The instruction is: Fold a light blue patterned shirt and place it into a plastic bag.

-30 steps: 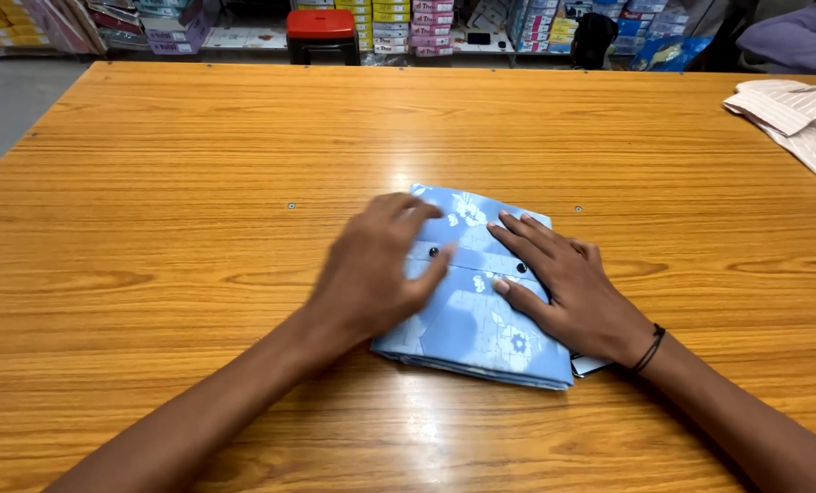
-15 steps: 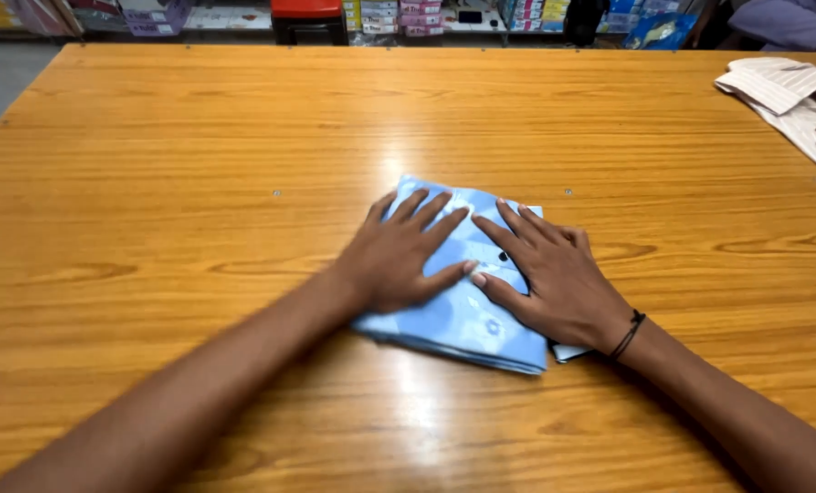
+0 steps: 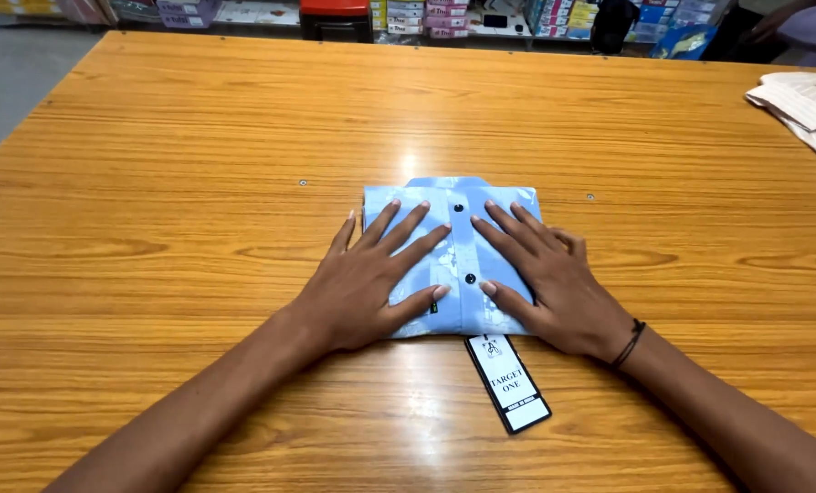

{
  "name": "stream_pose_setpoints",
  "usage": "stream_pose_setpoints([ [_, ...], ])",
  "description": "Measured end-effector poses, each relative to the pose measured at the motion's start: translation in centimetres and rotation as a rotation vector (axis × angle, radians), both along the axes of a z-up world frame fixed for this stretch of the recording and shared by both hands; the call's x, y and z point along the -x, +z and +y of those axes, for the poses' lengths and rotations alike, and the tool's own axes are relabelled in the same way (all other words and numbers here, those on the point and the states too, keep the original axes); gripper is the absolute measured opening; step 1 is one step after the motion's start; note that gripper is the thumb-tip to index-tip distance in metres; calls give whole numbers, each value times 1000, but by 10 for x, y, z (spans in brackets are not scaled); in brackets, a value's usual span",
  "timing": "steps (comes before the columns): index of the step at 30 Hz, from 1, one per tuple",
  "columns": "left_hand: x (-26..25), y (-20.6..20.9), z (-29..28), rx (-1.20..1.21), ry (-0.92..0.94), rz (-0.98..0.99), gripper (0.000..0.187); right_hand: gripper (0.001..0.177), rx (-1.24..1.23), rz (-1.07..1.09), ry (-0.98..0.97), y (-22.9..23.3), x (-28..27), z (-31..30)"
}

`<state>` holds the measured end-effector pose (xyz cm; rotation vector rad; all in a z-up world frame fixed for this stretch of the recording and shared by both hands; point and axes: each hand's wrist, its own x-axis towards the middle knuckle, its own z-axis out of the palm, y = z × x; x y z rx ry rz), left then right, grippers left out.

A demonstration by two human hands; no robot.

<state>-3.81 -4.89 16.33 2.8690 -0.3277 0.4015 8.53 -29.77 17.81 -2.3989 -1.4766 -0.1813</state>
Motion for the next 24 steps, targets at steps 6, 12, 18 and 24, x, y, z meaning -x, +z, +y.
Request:
stream_pose_setpoints([
  [6, 2, -2, -2, 23, 6, 32, 73, 74, 137, 57, -47, -4, -1, 4],
  [12, 1, 1, -2, 9, 14, 33, 72, 73, 178, 68, -51, 3, 1, 5],
  [18, 0, -7, 6, 35, -15, -27, 74, 78, 147, 97, -57, -2, -5, 4],
  [24, 12, -9, 4, -72, -307, -171, 63, 82, 213, 71, 50, 1, -23, -8],
])
